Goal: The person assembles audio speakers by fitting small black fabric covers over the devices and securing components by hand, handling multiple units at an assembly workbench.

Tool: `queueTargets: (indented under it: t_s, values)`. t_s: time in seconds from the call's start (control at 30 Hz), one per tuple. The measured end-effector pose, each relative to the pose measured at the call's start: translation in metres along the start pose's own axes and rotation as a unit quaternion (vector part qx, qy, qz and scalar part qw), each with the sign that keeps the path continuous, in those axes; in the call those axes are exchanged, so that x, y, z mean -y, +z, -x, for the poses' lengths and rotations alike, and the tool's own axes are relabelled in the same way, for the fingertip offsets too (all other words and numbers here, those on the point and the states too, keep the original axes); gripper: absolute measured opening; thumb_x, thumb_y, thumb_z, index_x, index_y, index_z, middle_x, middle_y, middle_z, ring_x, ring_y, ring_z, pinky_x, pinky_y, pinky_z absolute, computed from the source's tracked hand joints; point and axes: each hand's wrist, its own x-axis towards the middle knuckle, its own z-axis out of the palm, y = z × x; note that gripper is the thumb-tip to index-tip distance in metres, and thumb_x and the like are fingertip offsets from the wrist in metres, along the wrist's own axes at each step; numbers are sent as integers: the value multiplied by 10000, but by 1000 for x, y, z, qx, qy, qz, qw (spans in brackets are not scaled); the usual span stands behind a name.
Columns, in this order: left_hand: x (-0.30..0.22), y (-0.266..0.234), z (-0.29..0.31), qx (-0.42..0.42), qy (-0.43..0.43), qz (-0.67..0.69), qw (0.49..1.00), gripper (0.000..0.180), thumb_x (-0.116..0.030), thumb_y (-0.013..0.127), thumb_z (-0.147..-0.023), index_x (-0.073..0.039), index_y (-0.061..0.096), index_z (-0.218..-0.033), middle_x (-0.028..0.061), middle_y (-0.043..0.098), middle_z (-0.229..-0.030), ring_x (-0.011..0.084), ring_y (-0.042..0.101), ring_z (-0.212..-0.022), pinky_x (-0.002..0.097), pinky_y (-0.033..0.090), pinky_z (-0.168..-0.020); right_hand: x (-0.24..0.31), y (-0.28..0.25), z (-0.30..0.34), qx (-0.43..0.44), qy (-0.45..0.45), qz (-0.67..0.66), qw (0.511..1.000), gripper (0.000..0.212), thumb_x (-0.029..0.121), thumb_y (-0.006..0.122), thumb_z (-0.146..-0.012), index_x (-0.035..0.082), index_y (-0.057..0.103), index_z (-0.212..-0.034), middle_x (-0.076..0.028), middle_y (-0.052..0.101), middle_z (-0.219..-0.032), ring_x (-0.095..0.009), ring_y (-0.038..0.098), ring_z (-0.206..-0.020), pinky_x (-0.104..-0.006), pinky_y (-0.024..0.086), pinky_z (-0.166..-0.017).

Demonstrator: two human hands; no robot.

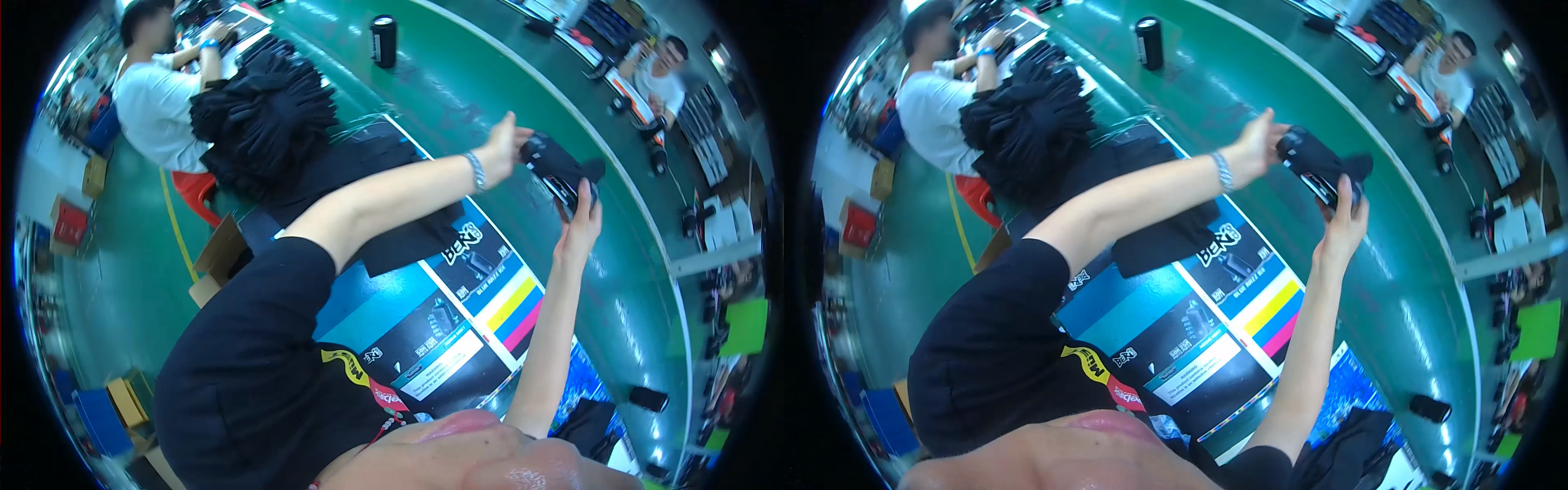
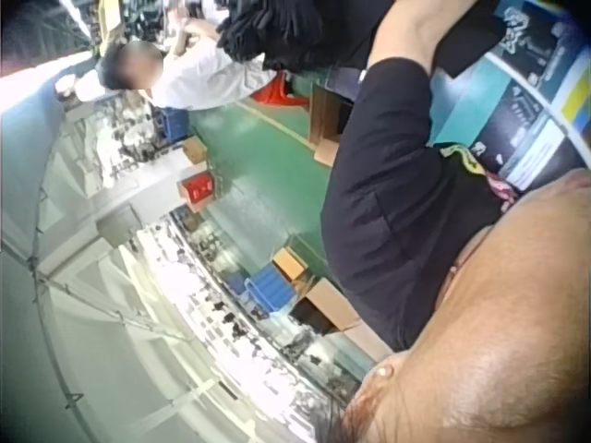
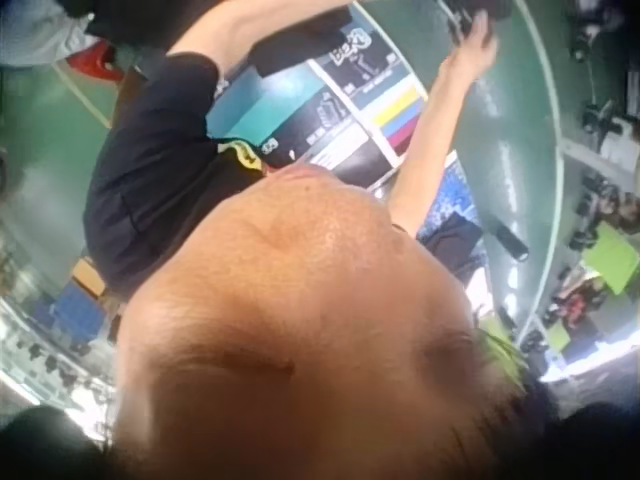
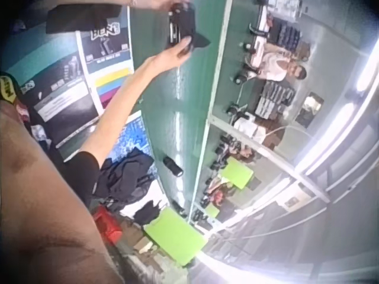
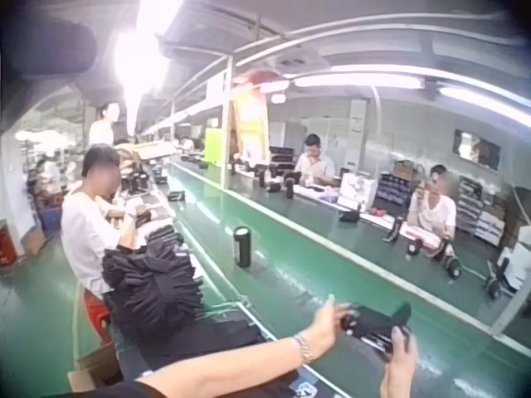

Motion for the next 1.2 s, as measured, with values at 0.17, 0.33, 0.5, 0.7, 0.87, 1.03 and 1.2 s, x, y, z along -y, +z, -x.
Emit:
queueTargets:
  t_s: [0.17, 0.33, 0.5, 0.7, 0.87, 1.03, 1.2]
  values:
    - [-31, -9, 24, 82, 169, -231, 955, 438, -434, 453, -971, -46, 602, -1108, 62, 654, -1098, 160, 587, -983, 316, 426, -870, 17, -3, -2, -80, -356, 497, 787, 592, 344, 832, -658, -20, 583, -1052, -179, 555, -1036, -319, 563, -952, -403, 466, -825]
    - [-22, 36, 40, 187, 221, -360, 887, 366, -342, 567, -927, -29, 651, -1097, 44, 657, -995, 105, 564, -859, 272, 444, -748, -13, -16, 11, -87, -310, 549, 771, 662, 413, 830, -641, 26, 545, -1097, -160, 540, -1054, -343, 527, -1017, -424, 454, -843]
    - [-8, 67, 24, 218, 289, -569, 738, 290, -281, 633, -885, -39, 703, -1030, 42, 649, -853, 75, 521, -732, 244, 432, -616, -17, -33, 0, -96, -302, 482, 817, 655, 440, 798, -692, -5, 531, -1092, -165, 552, -1048, -317, 556, -999, -390, 471, -832]
    - [-6, 75, -3, 306, 90, -632, 707, 323, -362, 698, -826, -52, 718, -915, -8, 568, -700, 66, 432, -621, 217, 329, -521, -17, -47, -3, -93, -143, 313, 934, 806, 472, 805, -666, -62, 453, -1157, -229, 583, -1077, -279, 621, -956, -341, 493, -823]
    - [-1, 78, -15, 343, 48, -605, 717, 307, -361, 670, -851, -64, 703, -922, -5, 594, -767, 73, 458, -662, 207, 361, -600, -13, -45, -5, -68, -107, 277, 953, 901, 477, 820, -628, -80, 424, -1214, -254, 586, -1111, -304, 623, -996, -341, 496, -843]
    - [-5, 86, -9, 342, 219, -629, 663, 233, -250, 675, -861, -19, 648, -842, 0, 588, -781, 126, 496, -690, 287, 411, -604, -18, -54, -15, -100, -99, 296, 945, 909, 494, 833, -595, -105, 472, -1175, -246, 623, -1060, -294, 637, -981, -333, 500, -835]
    - [8, 84, 18, 315, 463, -627, 541, 255, -207, 675, -839, -1, 552, -752, 85, 539, -755, 195, 507, -677, 314, 406, -577, -22, -65, -16, -100, -100, 295, 945, 882, 499, 837, -583, -109, 511, -1132, -220, 654, -994, -268, 657, -921, -332, 514, -798]
